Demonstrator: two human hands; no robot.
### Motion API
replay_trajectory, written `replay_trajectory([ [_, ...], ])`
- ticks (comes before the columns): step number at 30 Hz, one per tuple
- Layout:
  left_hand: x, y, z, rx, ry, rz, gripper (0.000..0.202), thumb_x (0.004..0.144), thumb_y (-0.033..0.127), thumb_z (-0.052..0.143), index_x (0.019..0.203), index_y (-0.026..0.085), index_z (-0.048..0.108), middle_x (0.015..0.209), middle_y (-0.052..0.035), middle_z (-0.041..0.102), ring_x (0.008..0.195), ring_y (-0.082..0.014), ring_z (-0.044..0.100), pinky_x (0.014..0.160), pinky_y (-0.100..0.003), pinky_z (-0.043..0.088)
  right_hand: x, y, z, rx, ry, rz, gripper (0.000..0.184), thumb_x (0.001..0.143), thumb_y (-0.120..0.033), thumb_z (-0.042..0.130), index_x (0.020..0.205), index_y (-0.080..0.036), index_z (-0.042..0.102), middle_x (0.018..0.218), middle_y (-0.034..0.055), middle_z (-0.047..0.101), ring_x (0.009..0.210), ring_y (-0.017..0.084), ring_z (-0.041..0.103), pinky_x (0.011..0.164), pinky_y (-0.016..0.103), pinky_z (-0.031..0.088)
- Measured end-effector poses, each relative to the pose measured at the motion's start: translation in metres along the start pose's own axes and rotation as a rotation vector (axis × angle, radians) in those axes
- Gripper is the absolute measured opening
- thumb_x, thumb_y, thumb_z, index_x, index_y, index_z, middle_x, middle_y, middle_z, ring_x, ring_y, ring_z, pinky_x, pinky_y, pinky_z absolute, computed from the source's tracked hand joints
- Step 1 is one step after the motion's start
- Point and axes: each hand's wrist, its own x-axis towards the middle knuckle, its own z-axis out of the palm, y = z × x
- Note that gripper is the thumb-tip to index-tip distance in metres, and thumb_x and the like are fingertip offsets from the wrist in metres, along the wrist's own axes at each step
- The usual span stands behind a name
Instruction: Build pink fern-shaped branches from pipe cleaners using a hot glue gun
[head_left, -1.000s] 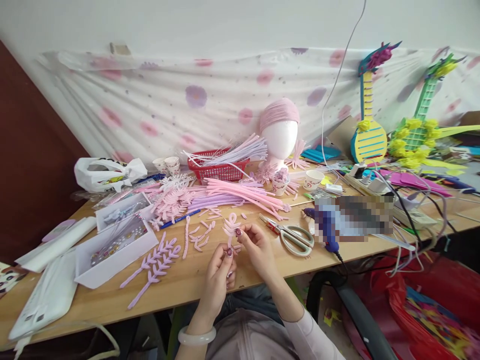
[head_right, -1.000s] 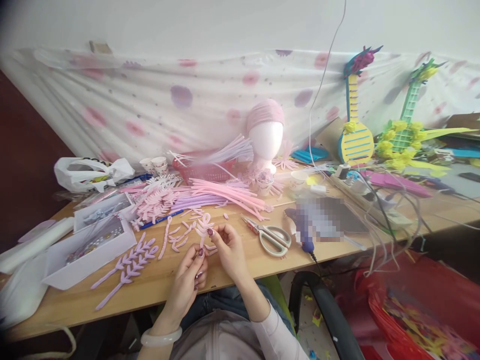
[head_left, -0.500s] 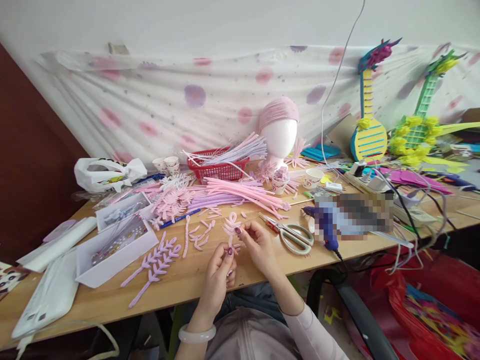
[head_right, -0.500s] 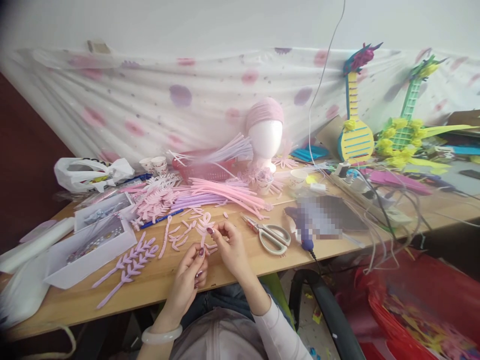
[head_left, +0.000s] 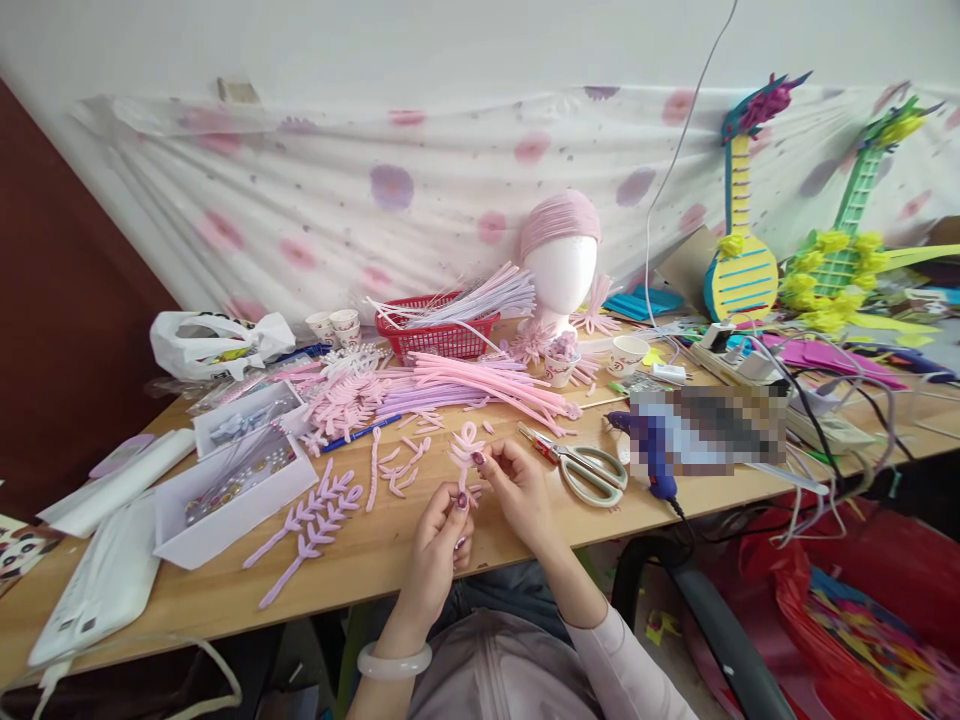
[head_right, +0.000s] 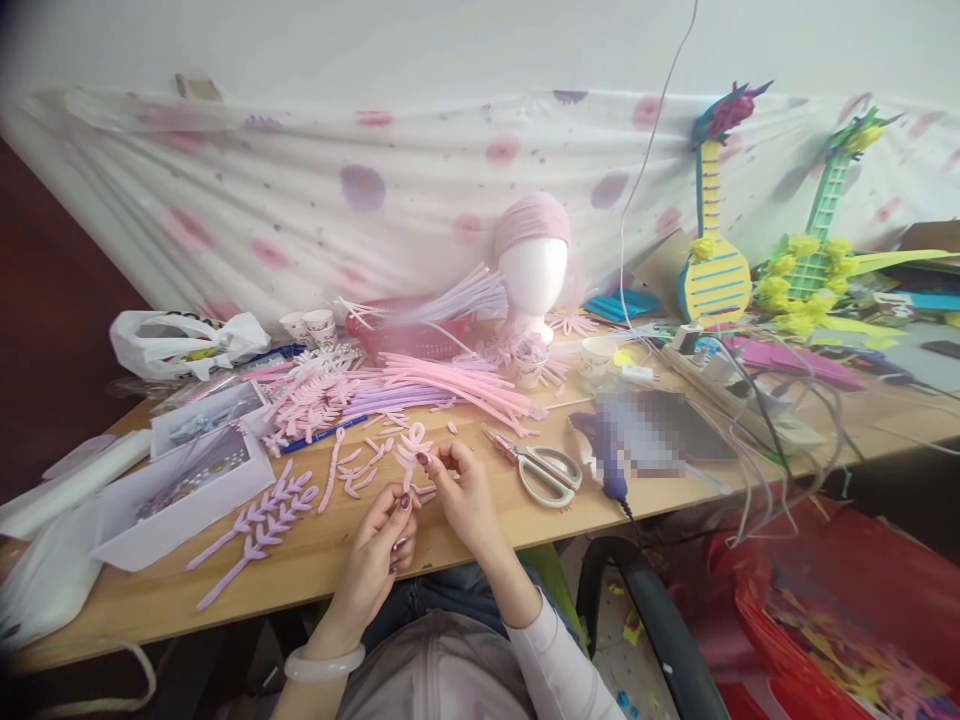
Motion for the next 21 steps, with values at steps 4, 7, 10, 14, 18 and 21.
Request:
replay_trajectory([
  [4,0.0,-0.001,-0.001,-0.006,0.01,-0.005,0.042,0.076,0.059,0.062,0.081,0.021,0.045,0.053,0.0116,0.026,0.04,-0.0026,0.014,0.039,-0.015,0.009,-0.001,-0.001,0.001,0.024,0.014,0.026,0.027,0.083,-0.045,0.061,0.074,-0.02,0.056,0.07,0.001,0.056,0.066,0.015,0.051,0.061,0.027,0.042],
  [7,0.0,-0.001,0.0,-0.02,0.027,-0.008,0.04,0.076,0.057,0.062,0.083,0.021,0.045,0.054,0.0116,0.026,0.04,-0.0027,0.014,0.039,-0.015,0.009,-0.001,-0.007,0.002,0.065,0.043,0.052,0.028,0.083,-0.048,0.06,0.077,-0.02,0.058,0.071,0.0013,0.057,0.066,0.016,0.051,0.062,0.027,0.044],
  [10,0.0,-0.001,0.0,-0.022,0.028,-0.004,0.038,0.078,0.056,0.061,0.083,0.021,0.044,0.055,0.0114,0.027,0.04,-0.0027,0.015,0.039,-0.015,0.009,-0.001,-0.013,0.002,0.094,0.086,0.061,0.028,0.083,-0.049,0.059,0.079,-0.021,0.059,0.071,0.0005,0.057,0.065,0.015,0.051,0.064,0.027,0.046],
  [14,-0.001,-0.001,0.0,-0.022,0.021,-0.002,0.038,0.079,0.056,0.06,0.082,0.021,0.044,0.055,0.0116,0.026,0.04,-0.0026,0.014,0.04,-0.015,0.01,-0.001,-0.016,0.0,0.096,0.113,0.068,0.028,0.082,-0.048,0.06,0.076,-0.021,0.06,0.07,-0.0003,0.056,0.064,0.015,0.051,0.064,0.027,0.047],
  [18,-0.001,0.001,0.001,-0.021,0.03,-0.004,0.04,0.077,0.057,0.061,0.083,0.021,0.043,0.054,0.0116,0.027,0.04,-0.0025,0.015,0.04,-0.015,0.009,-0.002,-0.014,0.001,0.113,0.108,0.068,0.028,0.081,-0.047,0.062,0.076,-0.02,0.059,0.069,-0.0009,0.055,0.063,0.014,0.05,0.064,0.027,0.046],
  [21,-0.001,0.002,0.002,-0.016,0.033,-0.004,0.04,0.076,0.057,0.061,0.082,0.021,0.044,0.054,0.0116,0.027,0.04,-0.0026,0.015,0.039,-0.015,0.01,-0.002,-0.012,0.003,0.121,0.094,0.066,0.027,0.082,-0.047,0.061,0.079,-0.02,0.06,0.071,-0.0001,0.057,0.064,0.015,0.051,0.064,0.027,0.046],
])
